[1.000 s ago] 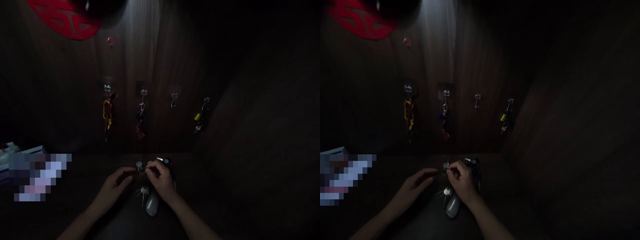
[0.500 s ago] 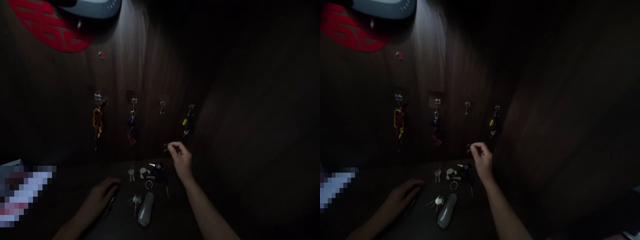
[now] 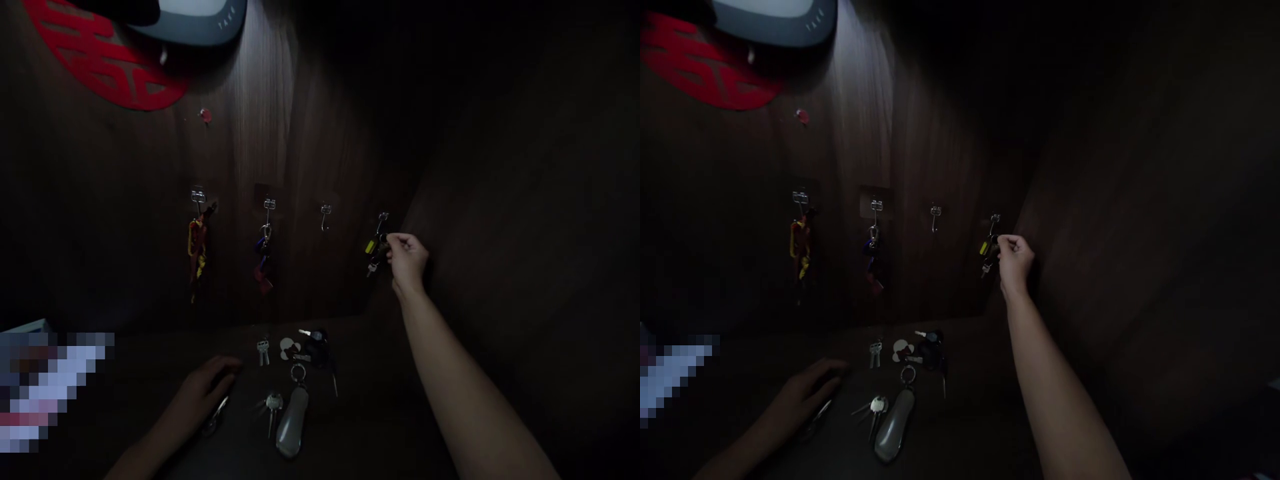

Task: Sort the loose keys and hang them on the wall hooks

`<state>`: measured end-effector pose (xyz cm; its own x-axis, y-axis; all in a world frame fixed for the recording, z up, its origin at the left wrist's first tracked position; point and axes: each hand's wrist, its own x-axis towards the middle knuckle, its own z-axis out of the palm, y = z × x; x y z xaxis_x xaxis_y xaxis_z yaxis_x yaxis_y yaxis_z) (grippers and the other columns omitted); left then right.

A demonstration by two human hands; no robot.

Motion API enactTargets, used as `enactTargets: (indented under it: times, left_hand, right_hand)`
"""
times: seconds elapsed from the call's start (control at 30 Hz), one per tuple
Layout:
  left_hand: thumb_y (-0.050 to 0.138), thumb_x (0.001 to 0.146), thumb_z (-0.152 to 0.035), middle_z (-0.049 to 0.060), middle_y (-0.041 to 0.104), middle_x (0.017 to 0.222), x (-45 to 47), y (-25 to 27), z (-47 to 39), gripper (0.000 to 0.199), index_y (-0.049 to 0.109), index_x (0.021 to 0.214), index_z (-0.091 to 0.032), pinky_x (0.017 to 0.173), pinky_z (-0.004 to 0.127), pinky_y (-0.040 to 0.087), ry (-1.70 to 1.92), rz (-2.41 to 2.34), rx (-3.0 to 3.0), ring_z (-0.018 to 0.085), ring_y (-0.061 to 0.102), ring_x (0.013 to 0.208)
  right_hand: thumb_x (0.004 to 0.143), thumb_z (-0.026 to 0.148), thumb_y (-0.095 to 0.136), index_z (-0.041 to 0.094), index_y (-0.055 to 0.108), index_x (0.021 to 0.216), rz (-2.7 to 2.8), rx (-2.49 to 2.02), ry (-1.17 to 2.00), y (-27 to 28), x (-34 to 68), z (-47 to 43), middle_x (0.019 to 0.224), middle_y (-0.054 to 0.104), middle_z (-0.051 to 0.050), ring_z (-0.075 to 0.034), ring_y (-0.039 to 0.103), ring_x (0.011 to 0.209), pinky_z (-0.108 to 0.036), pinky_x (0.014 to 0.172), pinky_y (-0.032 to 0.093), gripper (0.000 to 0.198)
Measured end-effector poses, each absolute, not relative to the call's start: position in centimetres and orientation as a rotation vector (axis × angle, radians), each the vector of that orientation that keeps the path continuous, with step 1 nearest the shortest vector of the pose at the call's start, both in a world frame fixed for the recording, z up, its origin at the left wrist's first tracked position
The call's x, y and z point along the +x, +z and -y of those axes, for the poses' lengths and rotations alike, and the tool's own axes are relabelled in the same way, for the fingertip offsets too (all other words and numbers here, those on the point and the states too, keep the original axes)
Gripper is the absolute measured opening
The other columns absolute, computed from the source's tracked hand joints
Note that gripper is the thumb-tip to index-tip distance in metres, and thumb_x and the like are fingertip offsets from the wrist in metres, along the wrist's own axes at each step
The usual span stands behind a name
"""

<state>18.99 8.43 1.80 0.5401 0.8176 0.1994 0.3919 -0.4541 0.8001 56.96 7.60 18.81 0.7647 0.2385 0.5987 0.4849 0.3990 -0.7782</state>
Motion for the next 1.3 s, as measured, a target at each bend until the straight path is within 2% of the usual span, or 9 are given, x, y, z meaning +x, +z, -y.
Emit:
enactTargets:
  times: [0.2, 0.4, 0.5, 0.67, 0.77, 1.0, 1.3]
  left_hand:
    - [0.051, 0.082, -0.032, 0.000, 0.071, 0.102, 18.9, 1.7, -8.5, 0.024, 0.067, 0.099, -0.029, 0.086, 0.030, 0.050, 0.745, -0.979, 2.070, 0.022, 0.065, 0.096]
    - [0.051, 0.081, -0.032, 0.001, 0.071, 0.102, 19.0, 1.6, -8.6, 0.024, 0.068, 0.098, -0.028, 0.088, 0.032, 0.049, 0.751, -0.984, 2.083, 0.022, 0.065, 0.097]
    - [0.050, 0.082, -0.032, 0.001, 0.070, 0.103, 18.9, 1.5, -8.6, 0.024, 0.067, 0.100, -0.028, 0.088, 0.032, 0.049, 0.731, -0.971, 2.089, 0.022, 0.064, 0.098]
    - [0.050, 0.082, -0.032, 0.001, 0.071, 0.102, 19.0, 1.9, -8.4, 0.023, 0.067, 0.097, -0.028, 0.089, 0.032, 0.049, 0.739, -0.981, 2.086, 0.022, 0.064, 0.097]
    - [0.050, 0.082, -0.032, 0.001, 0.070, 0.102, 19.0, 2.1, -8.2, 0.023, 0.067, 0.097, -0.029, 0.088, 0.031, 0.049, 0.746, -0.986, 2.083, 0.022, 0.064, 0.098]
    - [0.050, 0.082, -0.032, 0.001, 0.070, 0.102, 18.7, 1.6, -8.6, 0.023, 0.066, 0.099, -0.028, 0.088, 0.032, 0.048, 0.720, -0.959, 2.103, 0.021, 0.064, 0.098]
    - [0.047, 0.085, -0.032, 0.001, 0.070, 0.105, 18.5, 2.3, -8.3, 0.025, 0.066, 0.100, -0.027, 0.088, 0.029, 0.048, 0.683, -0.979, 2.066, 0.019, 0.064, 0.100]
  right_hand:
    - [0.063, 0.026, 0.059, 0.016, 0.060, 0.066, 0.738, -1.214, -0.192, 18.8, 57.8, -8.4, 0.054, 0.052, 0.005, -0.008, 0.045, 0.045, -0.020, 0.042, 0.033, 0.011]
    - [0.063, 0.025, 0.060, 0.015, 0.063, 0.066, 0.825, -1.243, -0.244, 18.8, 58.0, -8.4, 0.059, 0.058, 0.002, -0.012, 0.053, 0.054, -0.022, 0.050, 0.040, 0.010]
    - [0.066, 0.026, 0.058, 0.014, 0.067, 0.076, 0.877, -1.257, -0.262, 18.3, 57.6, -7.9, 0.064, 0.062, -0.001, -0.013, 0.056, 0.058, -0.024, 0.052, 0.042, 0.018]
    - [0.071, 0.026, 0.054, 0.015, 0.065, 0.106, 0.896, -1.286, -0.259, 16.4, 56.6, -6.8, 0.069, 0.063, -0.001, -0.012, 0.053, 0.056, -0.024, 0.053, 0.043, 0.038]
    - [0.072, 0.028, 0.053, 0.016, 0.063, 0.112, 0.877, -1.285, -0.247, 15.0, 56.1, -6.2, 0.071, 0.062, -0.001, -0.010, 0.051, 0.055, -0.024, 0.053, 0.044, 0.043]
    - [0.074, 0.032, 0.054, 0.018, 0.061, 0.113, 0.878, -1.288, -0.102, 12.4, 53.0, -4.7, 0.076, 0.061, -0.001, -0.011, 0.052, 0.059, -0.022, 0.052, 0.043, 0.042]
    - [0.076, 0.035, 0.056, 0.018, 0.065, 0.097, 0.968, -1.358, 0.159, 9.0, 47.8, -3.3, 0.080, 0.065, -0.004, -0.012, 0.055, 0.060, -0.022, 0.049, 0.042, 0.028]
